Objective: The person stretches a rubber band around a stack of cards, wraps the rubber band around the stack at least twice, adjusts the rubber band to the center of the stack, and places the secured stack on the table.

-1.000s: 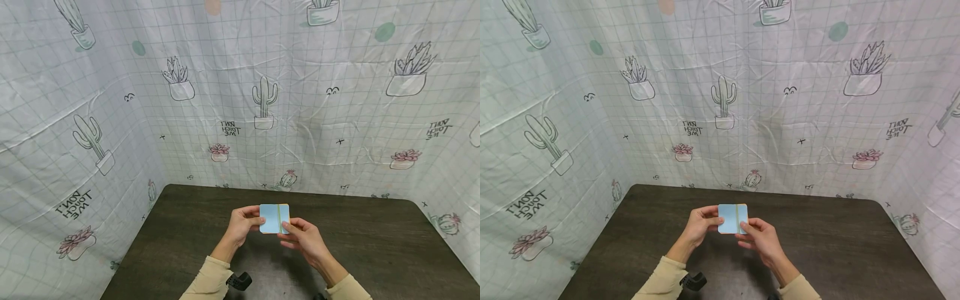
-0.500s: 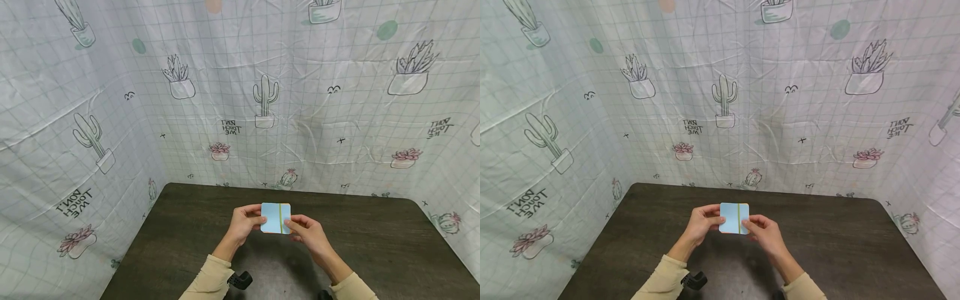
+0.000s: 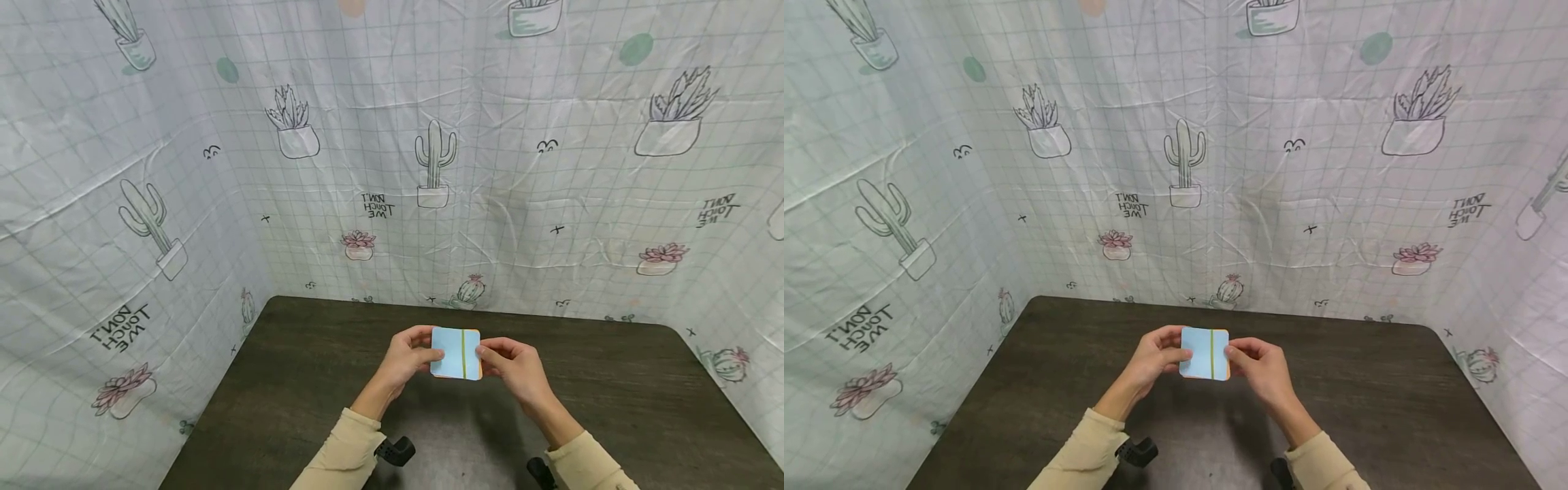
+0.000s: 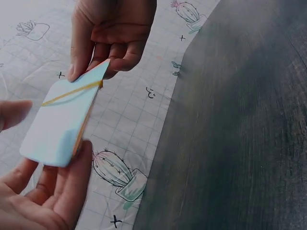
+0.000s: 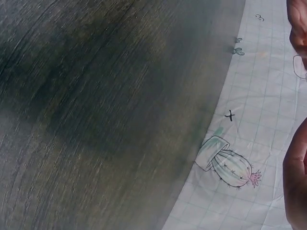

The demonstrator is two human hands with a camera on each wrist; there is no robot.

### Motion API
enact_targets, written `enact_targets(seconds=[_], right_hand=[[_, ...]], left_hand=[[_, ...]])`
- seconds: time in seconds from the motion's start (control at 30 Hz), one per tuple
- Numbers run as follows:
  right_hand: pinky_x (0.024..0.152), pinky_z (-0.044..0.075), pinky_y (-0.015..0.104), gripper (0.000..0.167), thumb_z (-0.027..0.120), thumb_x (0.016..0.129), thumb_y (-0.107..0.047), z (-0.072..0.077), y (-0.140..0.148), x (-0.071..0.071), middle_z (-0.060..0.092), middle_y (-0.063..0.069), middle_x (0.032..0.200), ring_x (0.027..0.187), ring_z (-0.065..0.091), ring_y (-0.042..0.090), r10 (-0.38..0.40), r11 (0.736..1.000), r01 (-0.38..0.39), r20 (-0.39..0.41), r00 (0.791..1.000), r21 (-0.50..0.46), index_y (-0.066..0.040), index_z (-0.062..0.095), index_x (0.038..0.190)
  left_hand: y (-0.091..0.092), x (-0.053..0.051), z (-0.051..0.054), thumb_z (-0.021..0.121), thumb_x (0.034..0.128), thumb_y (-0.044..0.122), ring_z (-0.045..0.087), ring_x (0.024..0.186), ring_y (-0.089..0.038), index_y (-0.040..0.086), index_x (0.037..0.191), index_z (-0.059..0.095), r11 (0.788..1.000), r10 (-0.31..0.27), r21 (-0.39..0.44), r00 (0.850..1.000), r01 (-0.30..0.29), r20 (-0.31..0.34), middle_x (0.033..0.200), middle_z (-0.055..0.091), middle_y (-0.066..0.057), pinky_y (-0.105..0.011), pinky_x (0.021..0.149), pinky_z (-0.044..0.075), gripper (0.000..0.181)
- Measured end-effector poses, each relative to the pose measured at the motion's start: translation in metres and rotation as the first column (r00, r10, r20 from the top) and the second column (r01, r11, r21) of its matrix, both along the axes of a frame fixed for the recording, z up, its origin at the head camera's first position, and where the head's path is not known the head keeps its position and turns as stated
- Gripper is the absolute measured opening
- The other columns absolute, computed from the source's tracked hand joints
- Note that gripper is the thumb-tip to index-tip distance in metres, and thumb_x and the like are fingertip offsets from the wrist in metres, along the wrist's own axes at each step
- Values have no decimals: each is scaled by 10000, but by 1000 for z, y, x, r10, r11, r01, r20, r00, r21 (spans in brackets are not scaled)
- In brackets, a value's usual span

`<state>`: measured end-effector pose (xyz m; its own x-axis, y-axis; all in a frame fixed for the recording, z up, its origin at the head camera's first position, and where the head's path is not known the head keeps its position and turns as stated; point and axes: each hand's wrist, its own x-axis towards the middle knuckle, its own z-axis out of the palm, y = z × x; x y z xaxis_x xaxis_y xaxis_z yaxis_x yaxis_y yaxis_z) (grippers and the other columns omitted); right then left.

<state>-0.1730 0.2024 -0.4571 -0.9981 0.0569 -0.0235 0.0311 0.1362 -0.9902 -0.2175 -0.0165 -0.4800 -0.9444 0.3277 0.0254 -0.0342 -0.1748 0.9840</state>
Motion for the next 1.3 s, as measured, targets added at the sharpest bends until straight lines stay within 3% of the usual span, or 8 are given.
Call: enact_targets(seconds=[0.13,0.37,0.6,0.9,1.07,1.2,1.3], right_hand=[[690,588,343,287,692,968,-130,-1,-4,1,704,149,930,771,689,215,20,999,-19,-27,999,33,102,677,1135],[697,590,358,265,689,970,-141,-3,-13,3,713,154,926,789,695,250,91,993,-87,-45,995,80,76,701,1121],[677,585,338,238,680,972,-110,-1,-16,5,707,166,923,772,677,234,76,995,-72,-47,996,69,74,701,1121],[633,570,303,153,683,963,-69,0,-21,5,700,132,840,702,646,201,-38,994,46,-80,996,102,58,728,1035],[629,570,300,152,688,960,-72,3,-25,6,692,147,831,692,640,195,-63,995,70,-93,994,77,60,733,1022],[640,572,308,189,681,972,-100,6,-25,7,686,155,862,720,642,211,-38,997,44,-85,996,71,65,716,1057],[679,582,329,221,669,980,-106,8,-22,8,684,160,918,779,658,222,28,999,-26,-45,999,46,69,678,1115]], left_hand=[[3,-2,4,784,864,101,657,845,-159,81,1249,679,997,-28,-66,999,27,-15,1031,669,-68,-303,660,547,400],[13,-6,10,806,870,272,638,860,-173,110,1091,776,989,8,-145,999,-16,-52,1061,709,-29,-290,666,522,275],[19,-6,16,809,867,210,635,786,-157,54,956,793,986,50,-159,998,-56,-42,925,721,0,-283,640,518,181],[18,-9,16,835,834,207,642,787,-171,66,931,806,981,119,-152,993,-122,-26,942,723,-6,-297,639,534,174],[18,-10,17,841,822,188,646,780,-179,63,927,808,983,141,-119,990,-143,-24,953,721,-15,-304,634,540,167],[17,-10,17,841,822,182,652,770,-182,52,934,805,986,147,-83,989,-148,-24,957,720,-24,-305,633,548,175],[16,-9,16,835,834,166,651,763,-175,37,933,800,988,125,-89,991,-128,-47,935,724,-29,-296,625,543,166]])
